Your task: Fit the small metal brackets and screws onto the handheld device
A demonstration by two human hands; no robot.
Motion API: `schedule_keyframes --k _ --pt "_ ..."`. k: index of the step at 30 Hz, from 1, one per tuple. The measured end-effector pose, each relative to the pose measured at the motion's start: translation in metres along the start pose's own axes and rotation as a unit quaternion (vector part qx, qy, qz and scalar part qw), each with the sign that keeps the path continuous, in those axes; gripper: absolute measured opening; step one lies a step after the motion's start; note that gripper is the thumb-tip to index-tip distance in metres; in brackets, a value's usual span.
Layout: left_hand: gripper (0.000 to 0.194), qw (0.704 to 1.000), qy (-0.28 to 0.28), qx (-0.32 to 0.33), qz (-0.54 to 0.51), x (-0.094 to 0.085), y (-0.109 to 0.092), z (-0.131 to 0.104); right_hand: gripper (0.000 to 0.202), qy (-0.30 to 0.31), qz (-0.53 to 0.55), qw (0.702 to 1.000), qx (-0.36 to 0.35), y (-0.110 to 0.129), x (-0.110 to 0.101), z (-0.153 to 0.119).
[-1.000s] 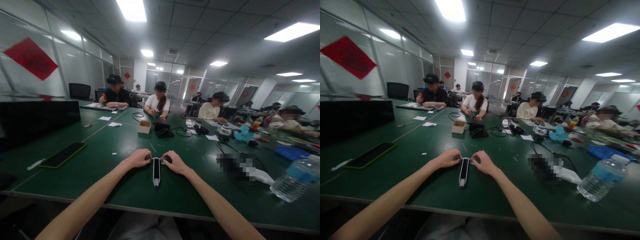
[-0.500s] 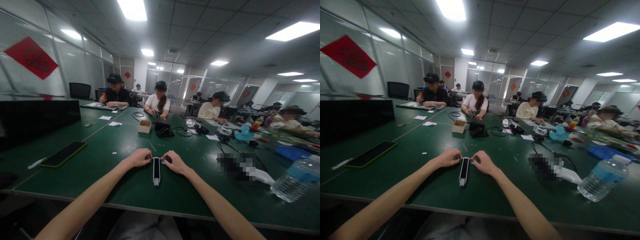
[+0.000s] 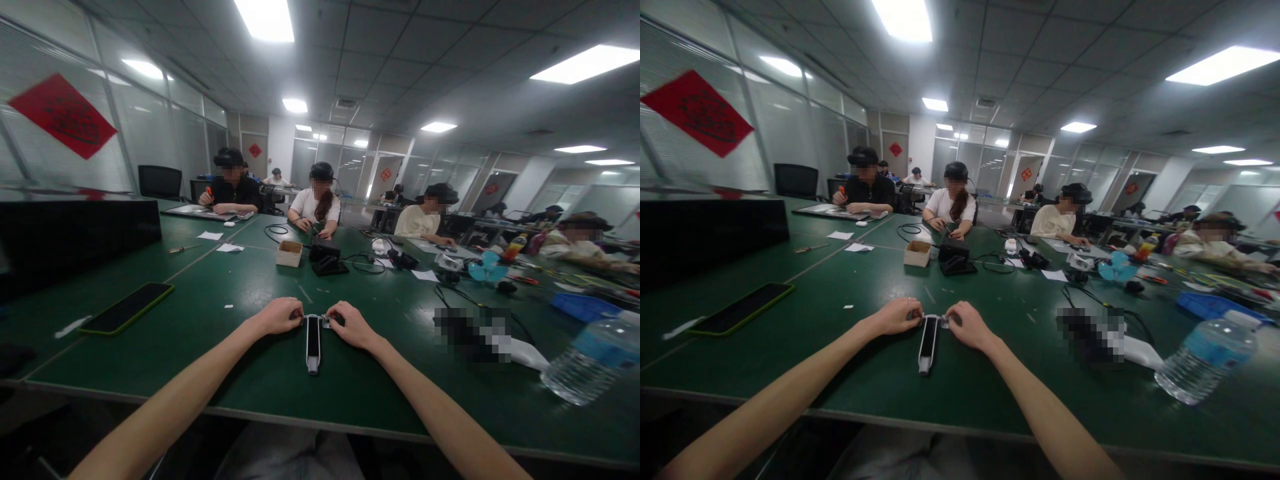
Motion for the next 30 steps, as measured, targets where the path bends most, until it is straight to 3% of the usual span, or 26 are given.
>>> schedule_keyframes --k 4,7,12,18,25,30 --pt "0.012 1.000 0.000 -0.001 -0.001 0.000 0.000 0.000 0.012 0.013 -0.001 1.000 0.003 -0.001 -0.001 0.000" --pt "0.012 1.000 0.003 -0.002 0.001 0.000 0.000 0.000 0.015 0.000 -0.046 0.999 0.004 -0.007 -0.013 0.000" --pt "0.011 1.000 0.007 -0.005 -0.006 0.001 0.000 0.000 0.024 0.007 -0.123 0.992 0.032 -0.044 -0.034 -0.010" --pt "0.010 1.000 0.004 -0.006 -0.013 0.000 -0.001 -0.001 0.025 0.067 -0.078 0.993 0.062 -0.077 -0.027 -0.023" --pt "0.012 1.000 -0.005 -0.013 0.003 0.001 -0.007 -0.003 0.018 0.067 -0.103 0.990 0.073 -0.075 -0.021 -0.018" --pt "0.014 1.000 0.002 -0.018 0.002 0.002 -0.009 -0.003 0.021 0.013 -0.061 0.997 0.053 -0.051 -0.023 -0.010"
Point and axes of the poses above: each hand's wrist, its own z-axis towards the middle knuckle, its own x-axis out of the palm, y = z × x, the point moved 5 cm from there along z, towards the middle knuckle, and after that the axes turned 12 degrees about -x, right-handed, at the moved point
